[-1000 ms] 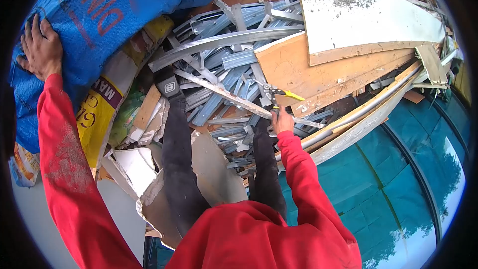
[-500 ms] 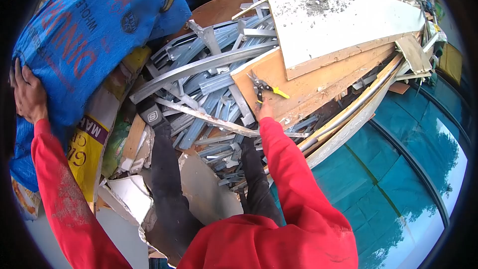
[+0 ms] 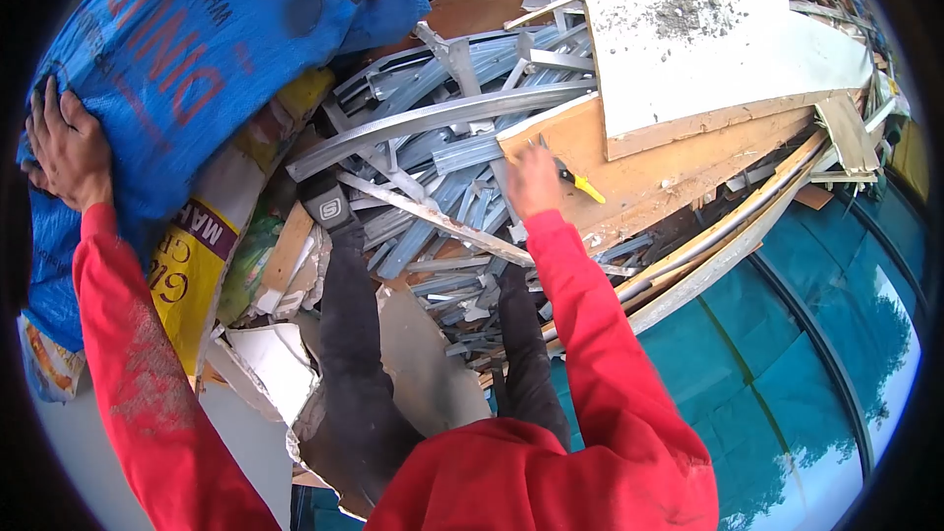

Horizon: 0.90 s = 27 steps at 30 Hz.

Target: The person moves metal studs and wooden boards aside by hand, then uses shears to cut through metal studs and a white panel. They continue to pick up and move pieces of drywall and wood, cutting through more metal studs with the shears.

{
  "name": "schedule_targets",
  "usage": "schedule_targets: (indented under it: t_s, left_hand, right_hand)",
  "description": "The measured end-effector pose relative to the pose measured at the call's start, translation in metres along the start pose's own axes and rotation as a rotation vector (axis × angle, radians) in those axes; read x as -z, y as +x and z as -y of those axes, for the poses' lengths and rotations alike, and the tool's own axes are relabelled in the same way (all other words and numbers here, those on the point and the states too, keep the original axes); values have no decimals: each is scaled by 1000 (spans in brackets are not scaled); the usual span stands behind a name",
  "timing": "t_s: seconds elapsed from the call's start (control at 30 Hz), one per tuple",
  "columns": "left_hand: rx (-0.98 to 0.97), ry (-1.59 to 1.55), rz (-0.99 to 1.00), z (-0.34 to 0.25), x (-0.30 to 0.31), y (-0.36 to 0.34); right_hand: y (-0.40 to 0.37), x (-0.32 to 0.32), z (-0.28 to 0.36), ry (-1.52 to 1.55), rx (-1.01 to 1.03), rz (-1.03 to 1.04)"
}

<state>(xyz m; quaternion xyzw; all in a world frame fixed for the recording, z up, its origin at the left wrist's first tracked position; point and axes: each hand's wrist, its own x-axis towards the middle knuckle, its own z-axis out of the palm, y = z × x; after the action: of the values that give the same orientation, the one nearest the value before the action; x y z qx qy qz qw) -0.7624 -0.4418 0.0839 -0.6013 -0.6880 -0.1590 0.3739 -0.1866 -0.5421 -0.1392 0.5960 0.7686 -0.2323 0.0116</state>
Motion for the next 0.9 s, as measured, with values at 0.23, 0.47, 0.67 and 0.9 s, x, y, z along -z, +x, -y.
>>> schedule_targets:
  t_s: [0.23, 0.47, 0.67, 0.9]
  left_hand:
    - [20, 80, 50, 0, 4, -2]
    - [-22, -17, 2, -1, -3, 2]
    - [-24, 130, 82, 4, 0, 0]
    - [-62, 283, 163, 13, -10, 3]
  right_hand:
    - [118, -51, 117, 1, 534, 235]
    - [131, -50, 122, 11, 637, 410]
    - [130, -46, 134, 37, 503, 392]
    - [101, -11, 130, 81, 618, 328]
